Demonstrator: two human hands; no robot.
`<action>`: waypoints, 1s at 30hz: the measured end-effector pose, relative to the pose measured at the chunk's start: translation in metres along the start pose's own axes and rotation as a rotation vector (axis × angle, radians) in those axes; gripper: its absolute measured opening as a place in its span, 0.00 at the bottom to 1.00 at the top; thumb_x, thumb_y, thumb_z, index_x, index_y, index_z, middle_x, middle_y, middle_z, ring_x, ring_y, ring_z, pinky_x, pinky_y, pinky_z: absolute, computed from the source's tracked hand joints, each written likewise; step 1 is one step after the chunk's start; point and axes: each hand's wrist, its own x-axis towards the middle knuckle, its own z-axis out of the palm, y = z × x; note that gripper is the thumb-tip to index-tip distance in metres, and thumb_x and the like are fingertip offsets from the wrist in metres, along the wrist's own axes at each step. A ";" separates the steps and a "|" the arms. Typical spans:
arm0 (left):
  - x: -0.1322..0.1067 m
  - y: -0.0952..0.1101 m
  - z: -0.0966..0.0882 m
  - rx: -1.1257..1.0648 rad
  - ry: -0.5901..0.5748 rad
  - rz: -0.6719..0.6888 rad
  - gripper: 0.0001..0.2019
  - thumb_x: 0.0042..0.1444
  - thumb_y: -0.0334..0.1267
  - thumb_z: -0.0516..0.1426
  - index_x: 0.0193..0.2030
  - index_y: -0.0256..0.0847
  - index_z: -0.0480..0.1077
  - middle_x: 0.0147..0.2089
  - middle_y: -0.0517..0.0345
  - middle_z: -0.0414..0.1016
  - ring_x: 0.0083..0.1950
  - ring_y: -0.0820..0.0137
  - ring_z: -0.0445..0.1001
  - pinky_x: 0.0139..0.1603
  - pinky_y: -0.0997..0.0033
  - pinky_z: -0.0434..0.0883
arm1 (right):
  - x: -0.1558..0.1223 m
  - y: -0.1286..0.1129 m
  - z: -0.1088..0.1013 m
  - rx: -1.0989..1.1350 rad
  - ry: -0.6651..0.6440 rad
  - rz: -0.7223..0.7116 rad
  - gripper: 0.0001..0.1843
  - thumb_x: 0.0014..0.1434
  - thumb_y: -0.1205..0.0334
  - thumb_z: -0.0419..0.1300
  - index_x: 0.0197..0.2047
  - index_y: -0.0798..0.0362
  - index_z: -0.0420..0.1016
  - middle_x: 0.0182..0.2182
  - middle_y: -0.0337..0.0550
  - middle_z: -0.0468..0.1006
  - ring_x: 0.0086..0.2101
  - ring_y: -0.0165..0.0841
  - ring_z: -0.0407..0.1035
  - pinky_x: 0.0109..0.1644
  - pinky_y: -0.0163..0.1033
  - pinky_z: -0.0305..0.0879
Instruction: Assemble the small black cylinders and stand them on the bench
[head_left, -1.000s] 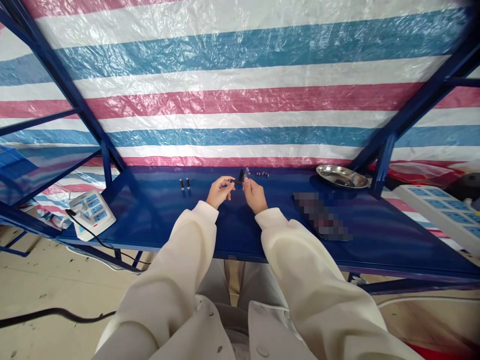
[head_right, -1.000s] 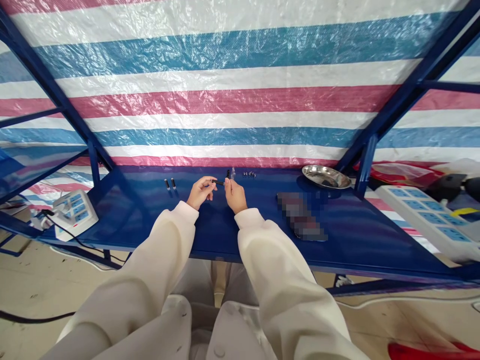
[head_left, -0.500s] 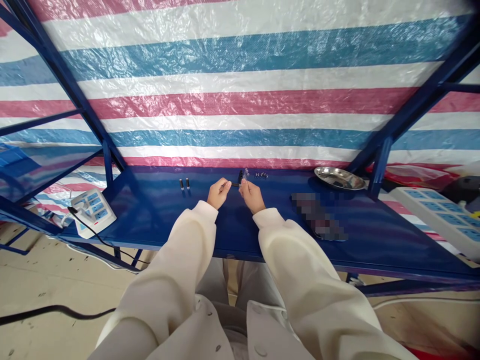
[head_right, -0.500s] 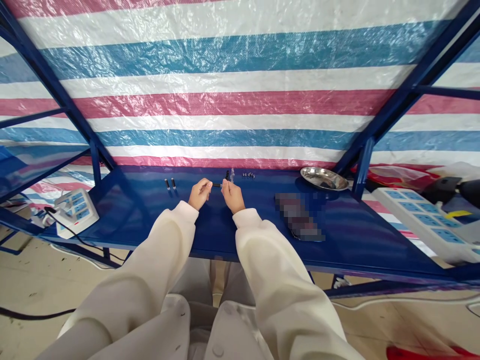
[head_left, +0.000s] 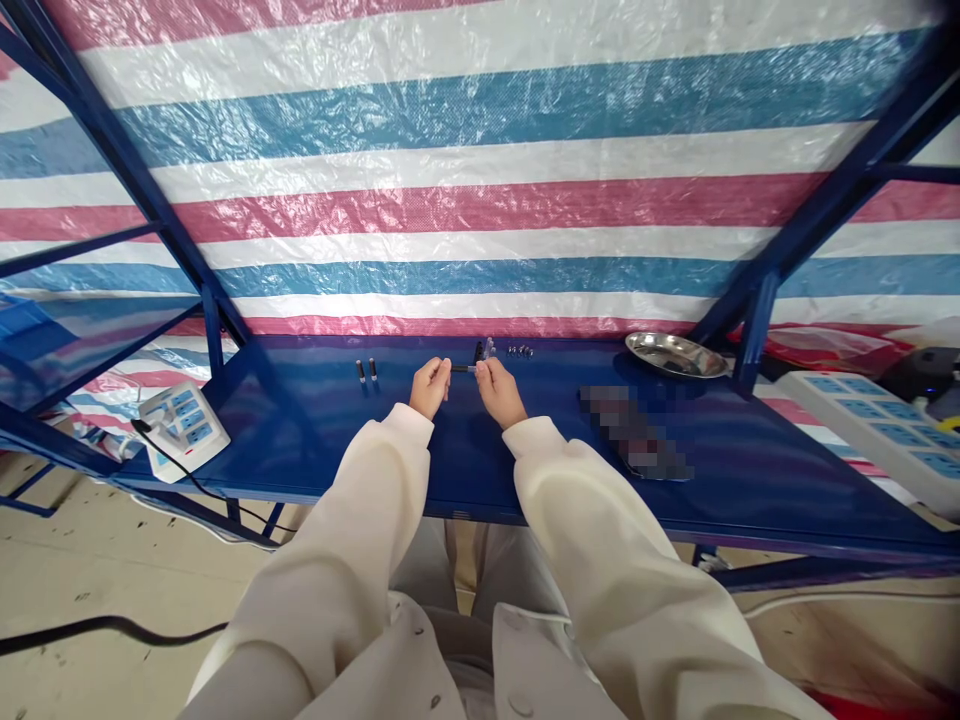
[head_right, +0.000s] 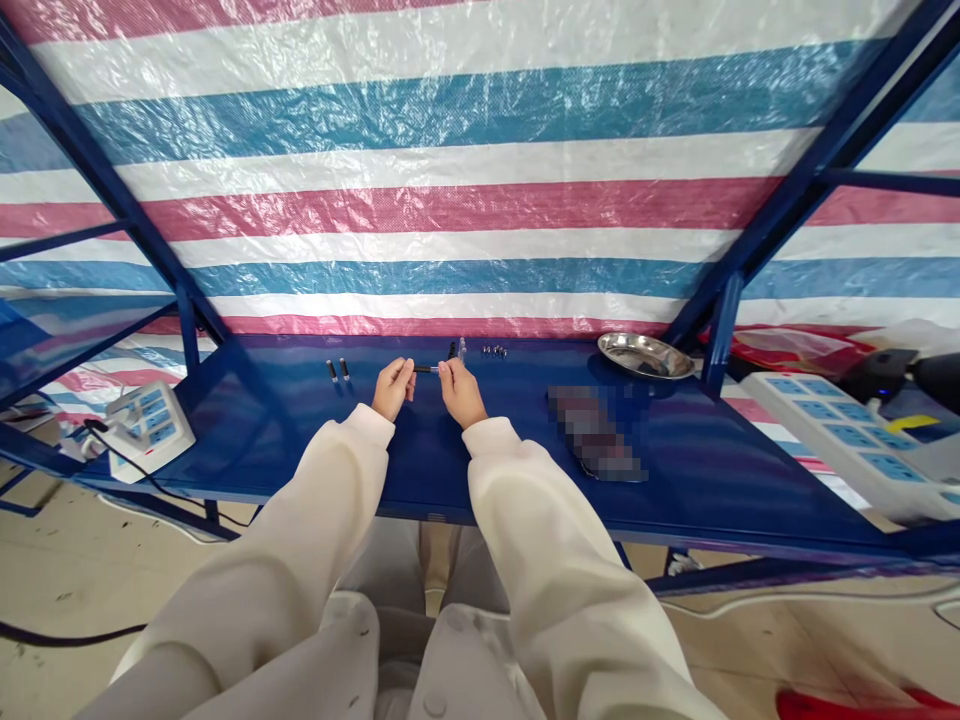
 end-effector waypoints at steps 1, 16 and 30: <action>0.000 0.000 0.000 -0.009 0.017 -0.003 0.25 0.55 0.59 0.50 0.20 0.39 0.56 0.16 0.68 0.57 0.14 0.82 0.59 0.16 0.79 0.56 | 0.000 0.002 0.000 0.016 -0.006 0.005 0.19 0.62 0.44 0.43 0.29 0.49 0.58 0.23 0.38 0.66 0.25 0.31 0.62 0.33 0.38 0.60; 0.004 -0.002 0.000 0.020 0.175 0.014 0.18 0.51 0.54 0.56 0.32 0.39 0.64 0.21 0.67 0.61 0.15 0.82 0.58 0.14 0.79 0.56 | 0.001 0.012 0.004 -0.099 -0.142 -0.084 0.12 0.59 0.55 0.52 0.38 0.52 0.72 0.36 0.46 0.72 0.29 0.31 0.65 0.38 0.39 0.65; 0.002 -0.002 0.003 0.040 0.076 -0.034 0.14 0.46 0.45 0.62 0.31 0.38 0.65 0.23 0.67 0.65 0.15 0.83 0.59 0.14 0.80 0.55 | 0.004 0.011 0.004 -0.044 -0.171 -0.030 0.09 0.54 0.57 0.57 0.32 0.53 0.74 0.27 0.42 0.72 0.27 0.31 0.64 0.35 0.37 0.63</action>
